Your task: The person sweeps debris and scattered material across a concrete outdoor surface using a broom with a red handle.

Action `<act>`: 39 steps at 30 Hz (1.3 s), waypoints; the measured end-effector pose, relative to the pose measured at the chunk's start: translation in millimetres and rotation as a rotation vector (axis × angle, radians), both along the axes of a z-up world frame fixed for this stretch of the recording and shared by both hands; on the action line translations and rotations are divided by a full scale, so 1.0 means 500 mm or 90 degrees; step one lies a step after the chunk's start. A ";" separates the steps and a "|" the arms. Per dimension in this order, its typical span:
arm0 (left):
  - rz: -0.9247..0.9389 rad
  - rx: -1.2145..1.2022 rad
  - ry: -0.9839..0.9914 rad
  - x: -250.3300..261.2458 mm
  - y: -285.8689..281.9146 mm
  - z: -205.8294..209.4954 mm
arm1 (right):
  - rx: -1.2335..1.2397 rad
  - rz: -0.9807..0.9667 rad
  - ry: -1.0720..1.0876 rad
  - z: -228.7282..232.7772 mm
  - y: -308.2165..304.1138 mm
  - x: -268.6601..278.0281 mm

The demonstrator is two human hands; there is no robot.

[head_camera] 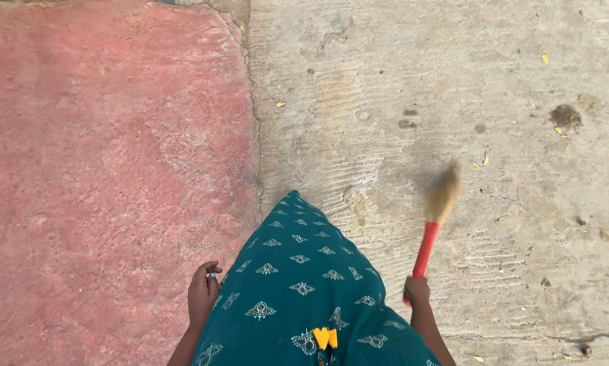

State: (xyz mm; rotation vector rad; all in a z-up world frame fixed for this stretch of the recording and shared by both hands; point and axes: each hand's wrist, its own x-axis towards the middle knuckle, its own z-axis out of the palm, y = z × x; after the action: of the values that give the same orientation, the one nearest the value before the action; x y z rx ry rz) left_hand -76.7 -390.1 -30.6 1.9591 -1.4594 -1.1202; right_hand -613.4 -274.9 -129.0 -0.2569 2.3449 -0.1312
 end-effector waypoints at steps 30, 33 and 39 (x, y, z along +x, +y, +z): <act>-0.148 -0.020 0.001 0.003 -0.644 0.012 | -0.169 -0.176 0.007 0.025 -0.553 0.019; -0.158 0.021 -0.011 -0.008 -0.664 0.005 | -0.188 -0.103 0.009 0.040 -0.618 0.065; -0.159 -0.031 0.000 -0.064 -0.779 0.010 | -0.247 0.347 -0.056 0.020 -0.783 0.184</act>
State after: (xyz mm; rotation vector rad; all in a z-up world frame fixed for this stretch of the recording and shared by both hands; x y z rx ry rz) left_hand -108.7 -779.5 -25.5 1.7804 -1.7512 -1.1741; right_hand -521.2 -666.2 -119.0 -1.0418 2.0646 -0.3194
